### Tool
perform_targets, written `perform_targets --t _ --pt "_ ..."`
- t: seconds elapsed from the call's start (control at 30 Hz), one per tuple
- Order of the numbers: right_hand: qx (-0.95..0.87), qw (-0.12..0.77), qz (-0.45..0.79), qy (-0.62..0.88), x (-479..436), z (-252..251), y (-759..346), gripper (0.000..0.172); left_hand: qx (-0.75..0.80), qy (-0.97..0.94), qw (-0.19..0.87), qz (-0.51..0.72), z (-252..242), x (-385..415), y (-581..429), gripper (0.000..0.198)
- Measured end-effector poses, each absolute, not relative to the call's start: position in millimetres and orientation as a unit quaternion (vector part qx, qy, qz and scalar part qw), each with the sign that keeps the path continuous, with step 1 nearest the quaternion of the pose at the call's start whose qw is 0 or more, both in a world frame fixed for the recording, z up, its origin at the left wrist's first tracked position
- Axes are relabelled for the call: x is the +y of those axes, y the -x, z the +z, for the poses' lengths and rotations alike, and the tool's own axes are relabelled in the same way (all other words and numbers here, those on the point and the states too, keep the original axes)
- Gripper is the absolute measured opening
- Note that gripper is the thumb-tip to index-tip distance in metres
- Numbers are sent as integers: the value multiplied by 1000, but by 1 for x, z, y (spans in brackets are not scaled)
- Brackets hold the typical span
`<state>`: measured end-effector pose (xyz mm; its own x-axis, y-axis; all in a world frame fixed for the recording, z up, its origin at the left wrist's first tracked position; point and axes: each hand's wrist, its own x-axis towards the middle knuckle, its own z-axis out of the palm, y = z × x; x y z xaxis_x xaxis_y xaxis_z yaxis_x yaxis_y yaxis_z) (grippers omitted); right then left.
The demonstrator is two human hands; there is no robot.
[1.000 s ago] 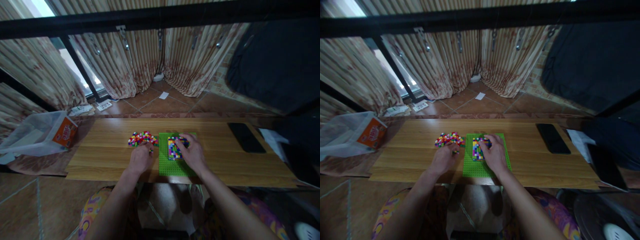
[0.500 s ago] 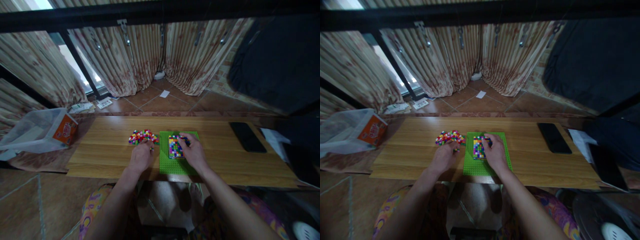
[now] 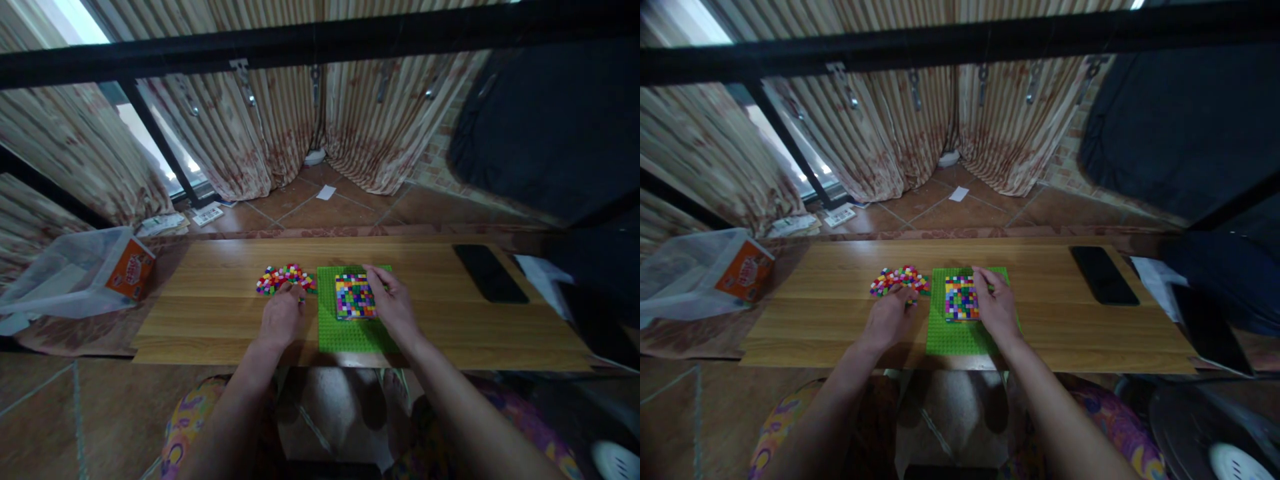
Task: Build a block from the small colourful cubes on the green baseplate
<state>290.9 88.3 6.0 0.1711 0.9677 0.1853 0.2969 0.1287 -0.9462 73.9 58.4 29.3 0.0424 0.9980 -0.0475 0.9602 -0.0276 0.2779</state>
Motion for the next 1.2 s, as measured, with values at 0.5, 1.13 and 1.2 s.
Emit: perform_targets --t 0.5,1.13,1.2 --pt "-668 511 179 511 78 33 -276 23 562 -549 463 410 32 67 -78 18" --pt "-736 460 287 406 68 40 -259 15 439 -286 721 454 46 58 -96 31" --pt "-722 469 294 415 71 41 -263 14 452 -283 709 460 46 59 -95 33"
